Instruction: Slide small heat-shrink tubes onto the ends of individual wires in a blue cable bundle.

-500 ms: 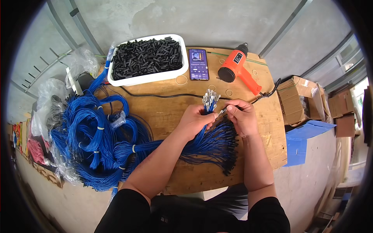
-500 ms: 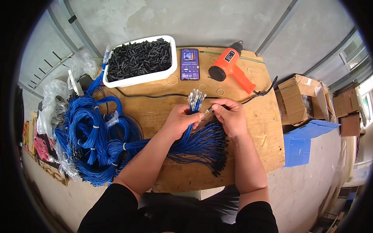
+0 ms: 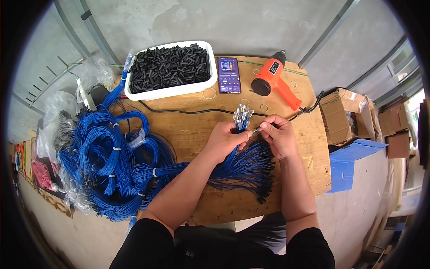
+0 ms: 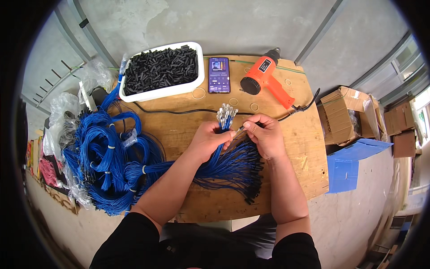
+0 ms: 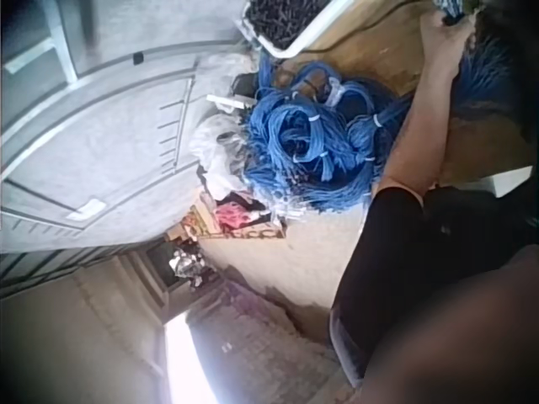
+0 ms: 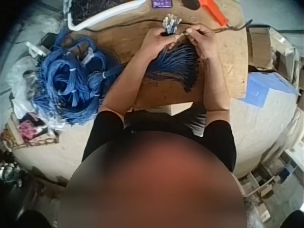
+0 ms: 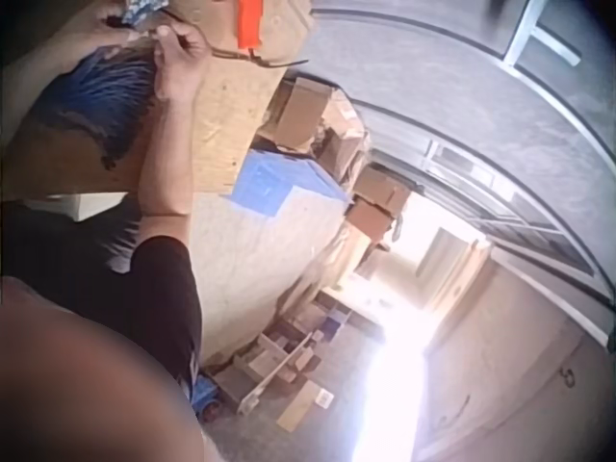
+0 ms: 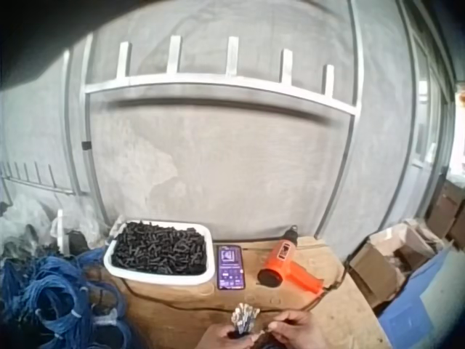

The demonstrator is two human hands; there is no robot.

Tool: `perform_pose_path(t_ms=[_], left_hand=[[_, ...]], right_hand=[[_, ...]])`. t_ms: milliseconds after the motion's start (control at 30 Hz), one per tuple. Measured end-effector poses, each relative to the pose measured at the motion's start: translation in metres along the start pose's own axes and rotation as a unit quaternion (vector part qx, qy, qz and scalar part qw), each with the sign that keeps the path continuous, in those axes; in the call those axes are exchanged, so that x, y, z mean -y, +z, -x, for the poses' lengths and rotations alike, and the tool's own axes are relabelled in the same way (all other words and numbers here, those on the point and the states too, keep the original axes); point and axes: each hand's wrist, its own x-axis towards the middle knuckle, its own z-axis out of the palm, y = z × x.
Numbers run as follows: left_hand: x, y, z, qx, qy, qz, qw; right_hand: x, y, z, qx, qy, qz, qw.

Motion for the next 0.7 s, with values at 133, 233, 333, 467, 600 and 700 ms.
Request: perform_pose_path(t_ms=[133,233,333,467,600,700], left_hand=[[-0.002,0.001,0.002,-0.002,-0.014,0.044,0.999],[0.001,0.001,0.0,-0.01,-0.017,0.051,0.999],[0.005,0.001,-0.003,-0.018,-0.011,0.041,0.999],[0.004,0.001,0.0,-0.029,-0.004,0.035,0.999],[0.002,0.003,-0.001,-0.018,0.003,0.023,1.0],[0.004,0.002,-0.002,-0.016,0.008,0.019,1.0]], right_hand=[[0.002,-0.004,-0.001,-0.012,-0.005,-0.008,1.0],[0.002,-0.007,-0.001,-0.02,-0.005,-0.014,1.0],[0.004,-0.006,-0.001,-0.014,0.01,-0.036,0.999],[0.011,-0.003,-0.001,-0.015,0.062,-0.103,0.993],[0.008,-0.016,-0.003,0.029,0.079,-0.113,0.99],[0.008,-0.015,-0.002,0.035,0.091,-0.109,0.989]])
